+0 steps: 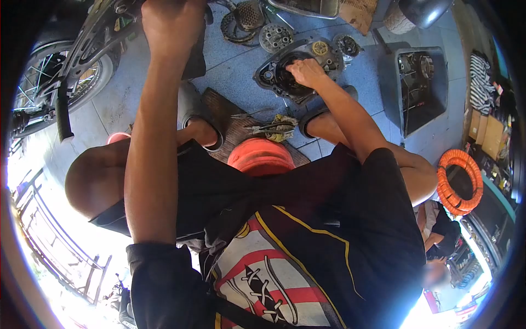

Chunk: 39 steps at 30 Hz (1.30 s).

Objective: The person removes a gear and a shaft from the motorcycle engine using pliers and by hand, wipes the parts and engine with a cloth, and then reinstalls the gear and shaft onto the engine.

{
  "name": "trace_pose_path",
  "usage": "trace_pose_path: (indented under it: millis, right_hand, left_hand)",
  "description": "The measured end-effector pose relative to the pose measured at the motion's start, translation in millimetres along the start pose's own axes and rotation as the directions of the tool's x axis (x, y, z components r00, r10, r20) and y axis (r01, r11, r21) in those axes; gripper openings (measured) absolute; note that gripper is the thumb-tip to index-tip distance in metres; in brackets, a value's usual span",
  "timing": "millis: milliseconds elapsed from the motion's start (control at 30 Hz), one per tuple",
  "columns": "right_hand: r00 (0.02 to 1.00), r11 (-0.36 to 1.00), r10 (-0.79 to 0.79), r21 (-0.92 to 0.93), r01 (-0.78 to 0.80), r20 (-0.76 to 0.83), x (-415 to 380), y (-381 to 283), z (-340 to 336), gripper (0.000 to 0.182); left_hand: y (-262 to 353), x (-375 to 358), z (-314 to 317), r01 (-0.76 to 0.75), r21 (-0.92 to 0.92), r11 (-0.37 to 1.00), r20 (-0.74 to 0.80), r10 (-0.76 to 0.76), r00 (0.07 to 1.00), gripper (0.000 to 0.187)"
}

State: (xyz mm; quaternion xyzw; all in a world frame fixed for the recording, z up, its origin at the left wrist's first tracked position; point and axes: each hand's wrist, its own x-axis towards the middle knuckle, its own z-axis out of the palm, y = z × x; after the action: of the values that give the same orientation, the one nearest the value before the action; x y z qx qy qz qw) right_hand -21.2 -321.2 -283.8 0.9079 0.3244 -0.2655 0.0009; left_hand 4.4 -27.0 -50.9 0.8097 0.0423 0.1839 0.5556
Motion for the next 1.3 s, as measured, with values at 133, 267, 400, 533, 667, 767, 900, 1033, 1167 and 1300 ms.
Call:
trace_pose_path:
  millis: [133,267,400,533,667,767,900,1033,1167,1300]
  right_hand:
    - [0.998,0.989,0.067,-0.129,-0.069,-0.016,-0.6,9.5,-9.0,0.023]
    - [1.000,0.998,0.000,0.070,0.002,-0.019,-10.8,-5.0,-23.2,0.023]
    - [0.999,0.989,-0.034,0.145,0.033,0.006,-10.3,-11.4,9.9,0.026]
    - [0.983,0.997,-0.063,0.049,0.055,0.172,-13.7,-5.9,2.9,0.026]
    - [0.952,0.999,-0.033,-0.022,0.042,0.303,-24.6,-1.1,-26.5,0.028]
    - [0.984,0.996,-0.001,0.086,-0.015,0.177,-19.6,1.0,-13.2,0.028]
    - [0.998,0.965,-0.001,0.263,-0.015,0.062,-9.9,-12.6,-1.7,0.031]
    - [0.981,0.991,-0.010,0.133,-0.017,0.193,-5.2,-16.4,-4.1,0.040]
    - [0.988,0.970,0.094,0.211,-0.119,0.126,-9.6,-15.0,-3.1,0.039]
    - [0.952,0.914,0.259,0.360,-0.187,-0.164,6.7,-26.0,27.3,0.036]
  left_hand:
    - [-0.5,0.8,-0.6,-0.048,0.000,0.999,-0.003,0.048,0.999,0.028]
    - [-0.5,-0.4,0.6,0.019,-0.029,0.999,0.043,-0.018,0.999,0.028]
    - [5.8,-1.0,2.1,-0.036,-0.090,0.995,-0.013,0.035,0.999,0.027]
    - [1.9,-0.9,-1.2,-0.119,0.083,0.989,0.027,0.117,0.993,0.028]
    - [-6.4,-0.2,2.5,-0.145,0.120,0.982,0.008,0.145,0.989,0.027]
    - [-27.0,3.6,1.5,-0.079,-0.001,0.997,-0.072,0.078,0.994,0.032]
    - [-47.0,15.2,-8.6,-0.421,0.598,0.682,0.126,0.439,0.890,0.021]
    - [-49.8,16.6,-9.3,-0.392,0.642,0.659,0.091,0.443,0.892,0.014]
    - [-54.1,26.4,-17.9,-0.644,0.695,0.319,0.329,0.655,0.680,0.014]
    - [-38.6,13.4,-11.7,-0.469,0.526,0.710,0.130,0.477,0.869,0.016]
